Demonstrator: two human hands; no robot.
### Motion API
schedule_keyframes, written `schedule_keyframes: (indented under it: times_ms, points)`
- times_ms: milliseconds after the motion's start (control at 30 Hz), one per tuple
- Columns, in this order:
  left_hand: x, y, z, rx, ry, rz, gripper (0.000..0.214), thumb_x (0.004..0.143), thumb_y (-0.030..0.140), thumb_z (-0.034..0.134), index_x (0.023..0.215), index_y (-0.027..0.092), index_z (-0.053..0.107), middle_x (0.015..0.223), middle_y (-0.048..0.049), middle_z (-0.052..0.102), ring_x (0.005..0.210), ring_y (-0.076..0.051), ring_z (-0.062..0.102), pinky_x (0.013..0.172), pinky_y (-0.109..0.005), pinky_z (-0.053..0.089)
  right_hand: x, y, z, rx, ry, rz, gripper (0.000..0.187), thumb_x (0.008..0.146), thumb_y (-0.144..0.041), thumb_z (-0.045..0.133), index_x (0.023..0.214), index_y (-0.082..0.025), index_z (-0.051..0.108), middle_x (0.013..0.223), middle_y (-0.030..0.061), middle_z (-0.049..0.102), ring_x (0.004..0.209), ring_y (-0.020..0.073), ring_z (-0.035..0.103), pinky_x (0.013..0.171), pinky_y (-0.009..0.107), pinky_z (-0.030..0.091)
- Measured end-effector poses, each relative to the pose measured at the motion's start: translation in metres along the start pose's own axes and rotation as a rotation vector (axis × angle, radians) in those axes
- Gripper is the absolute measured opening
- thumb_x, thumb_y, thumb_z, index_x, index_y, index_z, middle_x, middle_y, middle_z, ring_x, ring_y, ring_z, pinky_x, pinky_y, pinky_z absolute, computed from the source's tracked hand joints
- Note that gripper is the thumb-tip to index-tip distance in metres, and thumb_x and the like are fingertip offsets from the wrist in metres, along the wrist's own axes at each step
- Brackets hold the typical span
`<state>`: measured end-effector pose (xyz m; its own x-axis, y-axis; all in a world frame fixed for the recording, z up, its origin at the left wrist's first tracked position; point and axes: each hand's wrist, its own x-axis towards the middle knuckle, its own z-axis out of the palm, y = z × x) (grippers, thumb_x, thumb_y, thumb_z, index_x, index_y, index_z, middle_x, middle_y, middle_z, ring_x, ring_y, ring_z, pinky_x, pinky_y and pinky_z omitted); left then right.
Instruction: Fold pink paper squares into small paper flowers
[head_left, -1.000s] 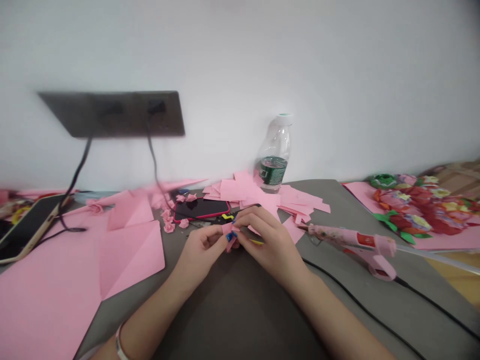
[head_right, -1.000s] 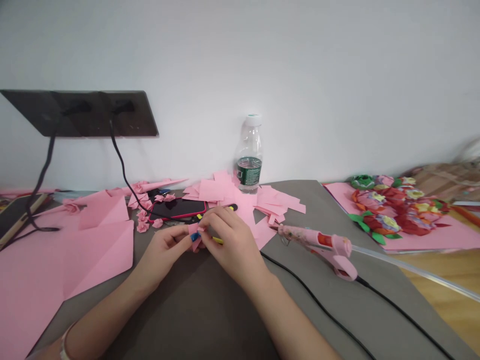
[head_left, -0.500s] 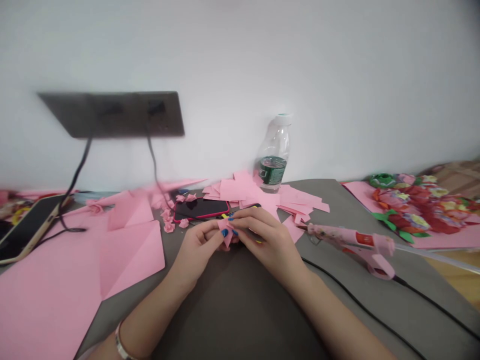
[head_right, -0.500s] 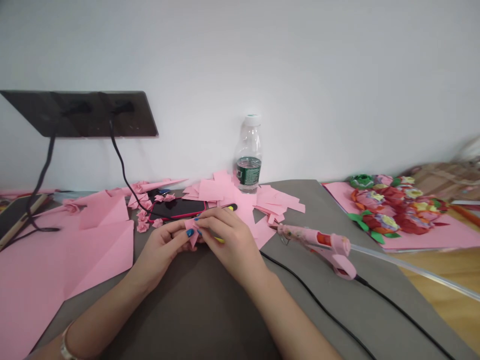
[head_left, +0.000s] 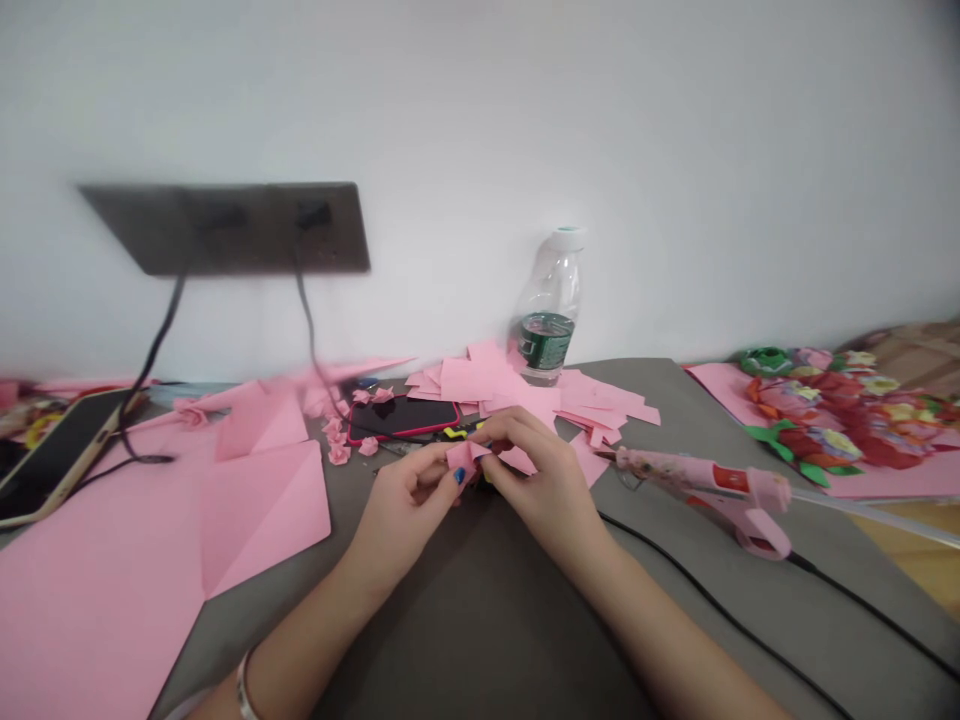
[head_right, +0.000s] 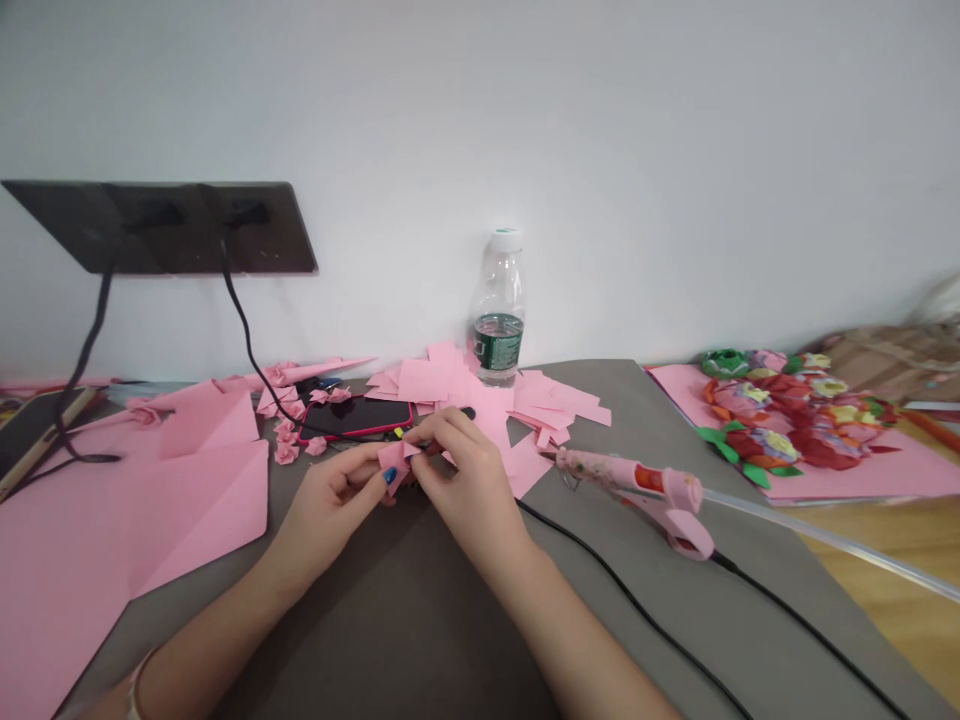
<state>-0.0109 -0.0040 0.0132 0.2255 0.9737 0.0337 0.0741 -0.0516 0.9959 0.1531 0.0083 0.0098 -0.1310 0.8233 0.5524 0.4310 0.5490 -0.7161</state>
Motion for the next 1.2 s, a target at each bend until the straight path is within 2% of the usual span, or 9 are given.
schedule_keyframes:
  times_ms: [300,367,500,600,733,933,1067,1200]
  points:
    - [-0.0003,-0.0042,0.0027,-0.070,-0.020,-0.032,0.033,0.084,0.028,0.061,0.113,0.015,0.069,0.092,-0.0065,0.077,0.085,-0.020,0.069,0.070,-0.026,0.058,-0.0020,-0.0016,0.0013,-0.049,0.028,0.009,0.019,0.079,-0.002,0.055,0.083,-0.019,0.063,0.082,0.0031,0.064,0.075,0.0161,0.060,0.064,0.027,0.049]
    - [-0.0010,-0.0040,0.0033,-0.078,-0.006,-0.040,0.034,0.083,0.029,0.062,0.114,0.015,0.069,0.091,-0.0061,0.077,0.085,-0.020,0.069,0.070,-0.027,0.058,-0.0022,-0.0020,0.0017,-0.062,0.034,0.020,0.018,0.079,-0.002,0.055,0.081,-0.020,0.061,0.080,0.0026,0.064,0.074,0.0163,0.059,0.065,0.027,0.048]
    - [-0.0004,-0.0039,0.0037,-0.101,0.013,-0.076,0.038,0.079,0.030,0.067,0.114,0.014,0.070,0.076,-0.0030,0.074,0.071,-0.017,0.067,0.070,-0.028,0.058,-0.0022,-0.0029,0.0019,-0.086,-0.003,-0.033,0.020,0.079,-0.001,0.053,0.080,-0.021,0.057,0.081,0.0027,0.062,0.076,0.0170,0.059,0.066,0.028,0.048]
    - [0.0001,-0.0046,0.0035,-0.103,0.002,-0.085,0.037,0.080,0.029,0.066,0.114,0.014,0.071,0.076,-0.0028,0.074,0.069,-0.016,0.066,0.071,-0.028,0.057,-0.0027,-0.0041,0.0023,-0.104,-0.022,-0.076,0.021,0.080,-0.001,0.052,0.079,-0.021,0.055,0.082,0.0030,0.062,0.078,0.0174,0.060,0.068,0.028,0.049]
    - [-0.0012,-0.0046,0.0037,-0.030,0.030,-0.054,0.038,0.081,0.029,0.065,0.115,0.015,0.072,0.076,-0.0022,0.074,0.068,-0.016,0.066,0.069,-0.029,0.057,-0.0045,-0.0053,0.0039,-0.099,-0.011,-0.040,0.020,0.080,-0.002,0.053,0.077,-0.022,0.052,0.082,0.0031,0.061,0.075,0.0166,0.060,0.065,0.027,0.050]
    - [-0.0028,-0.0017,0.0058,-0.030,0.044,-0.053,0.034,0.082,0.031,0.064,0.111,0.017,0.075,0.083,-0.0036,0.076,0.073,-0.019,0.068,0.068,-0.031,0.060,-0.0055,-0.0045,0.0038,-0.148,-0.011,-0.048,0.019,0.084,-0.003,0.049,0.087,-0.021,0.056,0.085,0.0044,0.064,0.079,0.0179,0.062,0.069,0.029,0.051]
    - [-0.0025,-0.0008,0.0059,-0.027,0.038,-0.062,0.033,0.081,0.030,0.065,0.109,0.015,0.075,0.082,-0.0037,0.076,0.071,-0.018,0.067,0.069,-0.031,0.060,-0.0035,-0.0024,0.0013,-0.143,-0.030,-0.071,0.019,0.084,-0.003,0.051,0.083,-0.021,0.057,0.083,0.0039,0.062,0.078,0.0173,0.061,0.069,0.028,0.051]
    - [-0.0012,-0.0006,0.0039,-0.077,-0.012,-0.066,0.031,0.081,0.031,0.066,0.106,0.016,0.076,0.073,-0.0025,0.073,0.066,-0.016,0.065,0.066,-0.029,0.059,-0.0006,0.0022,-0.0023,-0.125,-0.066,-0.144,0.022,0.087,-0.004,0.051,0.089,-0.021,0.063,0.086,0.0047,0.062,0.079,0.0167,0.062,0.067,0.027,0.051]
